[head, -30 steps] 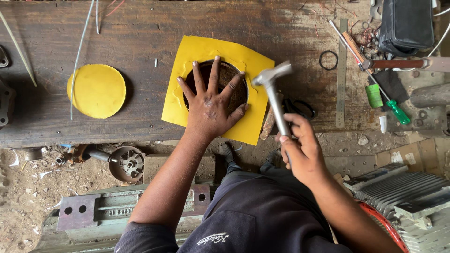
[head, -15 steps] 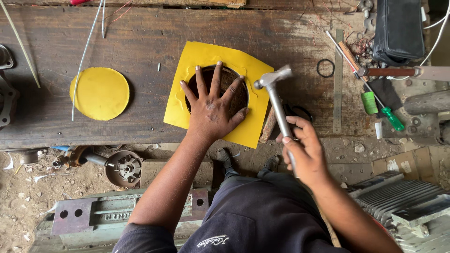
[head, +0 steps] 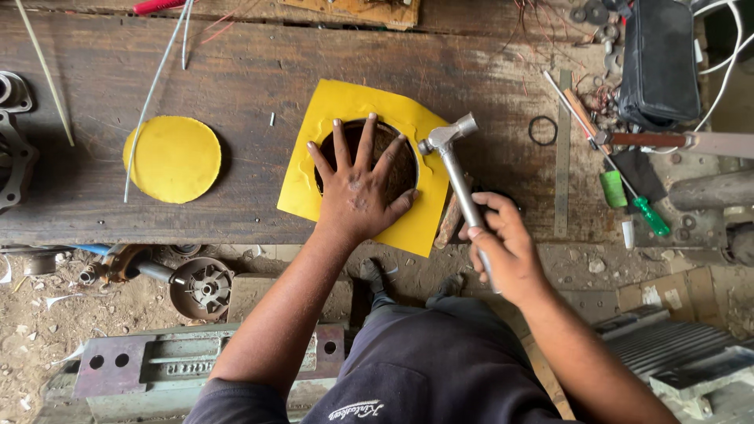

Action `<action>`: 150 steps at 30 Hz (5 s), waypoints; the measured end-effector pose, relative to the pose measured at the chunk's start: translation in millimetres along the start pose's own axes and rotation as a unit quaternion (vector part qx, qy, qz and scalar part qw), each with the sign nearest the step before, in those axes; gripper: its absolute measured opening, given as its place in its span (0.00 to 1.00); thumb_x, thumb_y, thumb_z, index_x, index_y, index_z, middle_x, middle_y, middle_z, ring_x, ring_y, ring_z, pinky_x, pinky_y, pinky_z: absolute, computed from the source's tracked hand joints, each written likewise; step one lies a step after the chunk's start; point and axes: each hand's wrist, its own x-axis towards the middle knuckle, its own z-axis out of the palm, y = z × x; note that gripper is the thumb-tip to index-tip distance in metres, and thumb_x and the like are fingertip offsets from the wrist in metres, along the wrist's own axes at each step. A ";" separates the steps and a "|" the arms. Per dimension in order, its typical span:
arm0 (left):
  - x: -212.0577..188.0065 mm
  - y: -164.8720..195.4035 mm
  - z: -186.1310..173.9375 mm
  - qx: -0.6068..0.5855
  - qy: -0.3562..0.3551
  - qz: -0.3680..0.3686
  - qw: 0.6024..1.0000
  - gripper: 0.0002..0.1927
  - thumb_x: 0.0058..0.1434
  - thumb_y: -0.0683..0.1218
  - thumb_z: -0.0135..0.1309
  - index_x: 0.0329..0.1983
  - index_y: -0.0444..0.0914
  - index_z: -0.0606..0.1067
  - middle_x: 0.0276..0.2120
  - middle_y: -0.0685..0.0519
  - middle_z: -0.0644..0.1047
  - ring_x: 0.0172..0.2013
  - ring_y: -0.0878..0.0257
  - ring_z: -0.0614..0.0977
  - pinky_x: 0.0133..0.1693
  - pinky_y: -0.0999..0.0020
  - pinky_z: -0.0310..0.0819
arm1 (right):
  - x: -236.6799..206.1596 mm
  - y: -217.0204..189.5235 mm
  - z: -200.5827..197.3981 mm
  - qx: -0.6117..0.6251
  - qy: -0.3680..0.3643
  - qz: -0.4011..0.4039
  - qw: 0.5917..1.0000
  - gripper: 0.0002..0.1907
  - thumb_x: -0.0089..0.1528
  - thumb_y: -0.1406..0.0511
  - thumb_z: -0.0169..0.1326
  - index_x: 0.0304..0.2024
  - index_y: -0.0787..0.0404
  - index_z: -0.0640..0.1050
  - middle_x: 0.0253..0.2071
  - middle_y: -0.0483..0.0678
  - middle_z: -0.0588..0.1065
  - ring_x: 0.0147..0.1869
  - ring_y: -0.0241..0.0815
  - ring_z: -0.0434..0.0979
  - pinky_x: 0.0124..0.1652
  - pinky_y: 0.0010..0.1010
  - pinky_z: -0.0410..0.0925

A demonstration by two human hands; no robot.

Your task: The person holds a yellow gasket sheet over the round opening of an electric motor end bell and presses it into the recess by hand. They then use a ball-peen hammer to tap around the edge of the opening, cutting and shaping the gasket sheet to the housing, and finally lift and reposition the sheet.

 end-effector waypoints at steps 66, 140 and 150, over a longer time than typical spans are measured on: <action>4.8 -9.6 3.9 -0.006 0.006 -0.024 1.000 0.33 0.53 0.73 0.52 0.45 0.45 0.85 0.77 0.50 0.50 0.72 0.28 0.47 0.61 0.15 0.33 | 70.2 88.2 -3.3 -0.198 -0.082 -0.202 0.956 0.31 0.56 0.49 0.68 0.44 0.66 0.72 0.37 0.51 0.78 0.39 0.39 0.77 0.41 0.31 0.72; 30.3 16.6 6.5 0.042 0.190 -0.243 0.950 0.25 0.57 0.46 0.52 0.60 0.43 0.74 0.70 0.51 0.67 0.67 0.41 0.66 0.56 0.24 0.56 | 191.0 -25.0 33.9 -0.370 -0.006 -0.420 0.829 0.23 0.56 0.61 0.67 0.50 0.57 0.73 0.49 0.56 0.75 0.56 0.62 0.73 0.55 0.52 0.65; -8.4 -42.3 -38.6 -0.164 0.247 -0.372 0.879 0.38 0.44 0.54 0.73 0.57 0.37 0.73 0.50 0.42 0.77 0.51 0.47 0.79 0.50 0.55 0.75 | 196.4 -10.7 27.2 -0.359 -0.015 -0.407 0.839 0.24 0.57 0.62 0.67 0.51 0.59 0.72 0.50 0.57 0.74 0.56 0.63 0.73 0.54 0.51 0.67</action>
